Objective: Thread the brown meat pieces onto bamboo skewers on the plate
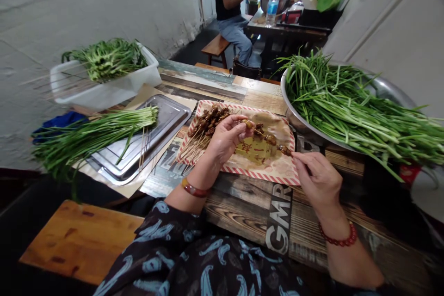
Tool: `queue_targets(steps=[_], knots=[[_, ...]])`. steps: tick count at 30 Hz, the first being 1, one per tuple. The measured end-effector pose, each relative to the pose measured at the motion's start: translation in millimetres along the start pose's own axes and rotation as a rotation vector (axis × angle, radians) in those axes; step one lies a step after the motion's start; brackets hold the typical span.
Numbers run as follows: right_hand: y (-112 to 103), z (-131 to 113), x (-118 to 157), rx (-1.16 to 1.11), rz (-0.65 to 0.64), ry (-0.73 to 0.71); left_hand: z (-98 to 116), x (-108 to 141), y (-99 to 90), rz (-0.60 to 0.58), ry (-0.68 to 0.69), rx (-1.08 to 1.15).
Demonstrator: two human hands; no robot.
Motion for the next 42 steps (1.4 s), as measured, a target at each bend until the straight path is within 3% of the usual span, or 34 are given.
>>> queue_targets(steps=[30, 36, 42], knots=[[4.7, -1.4, 3.1, 0.025, 0.022, 0.001, -8.1, 5.6, 5.9, -0.003, 0.036, -0.090], [8.3, -7.1, 0.4, -0.014, 0.014, 0.012, -14.3, 7.1, 8.1, -0.025, 0.018, -0.123], [7.2, -11.9, -0.1, 0.003, 0.044, -0.005, -14.3, 6.1, 7.2, -0.009, -0.088, 0.012]])
Point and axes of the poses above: each hand's wrist, its own x-axis away from the middle knuckle, its own y-axis out of the palm, z = x × y, the point moved 5 cm from there along -x, towards the middle knuckle, and after that the axes turned 8 degrees about z, right-handed, at the moved point
